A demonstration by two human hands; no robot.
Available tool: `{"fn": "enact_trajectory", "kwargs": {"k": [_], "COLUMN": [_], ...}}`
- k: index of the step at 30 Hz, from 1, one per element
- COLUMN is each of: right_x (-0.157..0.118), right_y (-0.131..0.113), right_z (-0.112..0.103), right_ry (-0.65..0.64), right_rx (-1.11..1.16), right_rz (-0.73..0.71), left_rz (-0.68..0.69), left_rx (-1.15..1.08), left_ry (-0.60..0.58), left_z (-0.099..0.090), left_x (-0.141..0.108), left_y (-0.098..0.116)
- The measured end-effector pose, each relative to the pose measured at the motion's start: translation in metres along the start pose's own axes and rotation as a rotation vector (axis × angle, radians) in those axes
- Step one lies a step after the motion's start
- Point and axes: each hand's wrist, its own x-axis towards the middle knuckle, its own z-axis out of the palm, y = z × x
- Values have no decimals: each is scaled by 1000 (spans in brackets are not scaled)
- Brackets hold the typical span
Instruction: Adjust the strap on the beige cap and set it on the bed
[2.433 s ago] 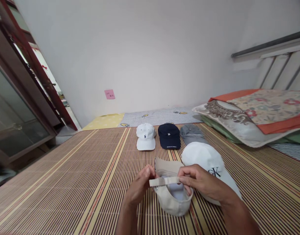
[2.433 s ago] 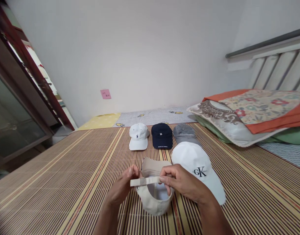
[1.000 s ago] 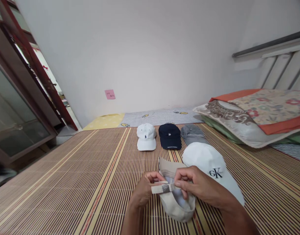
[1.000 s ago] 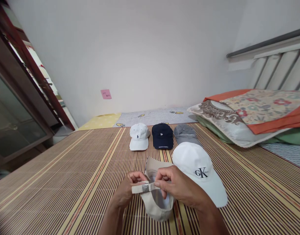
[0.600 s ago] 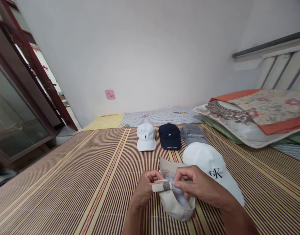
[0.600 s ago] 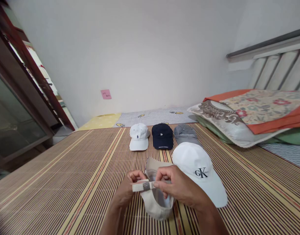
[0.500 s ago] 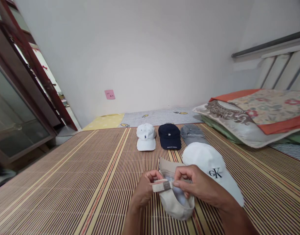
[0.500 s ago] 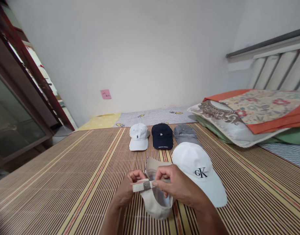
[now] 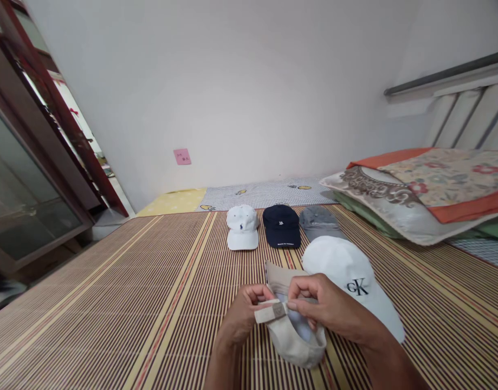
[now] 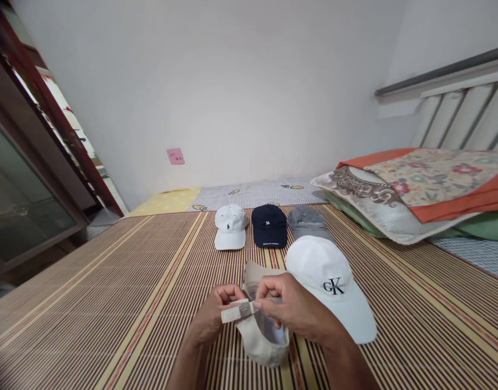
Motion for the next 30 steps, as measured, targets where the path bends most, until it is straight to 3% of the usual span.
{"fn": "enact_trajectory", "kwargs": {"k": [11, 24, 30], "right_x": [-1, 1, 2], "right_y": [-2, -3, 0], "right_z": [1, 3, 3], "right_ry": [-62, -12, 1], "right_rx": [59, -74, -33], "right_rz": [-15, -15, -65], "left_rz": [39, 42, 60], "left_rx": [-34, -4, 23], "left_ry": [-1, -17, -26], "left_z": [1, 6, 6], "left_x": [1, -2, -1], "left_y": [1, 5, 4]}}
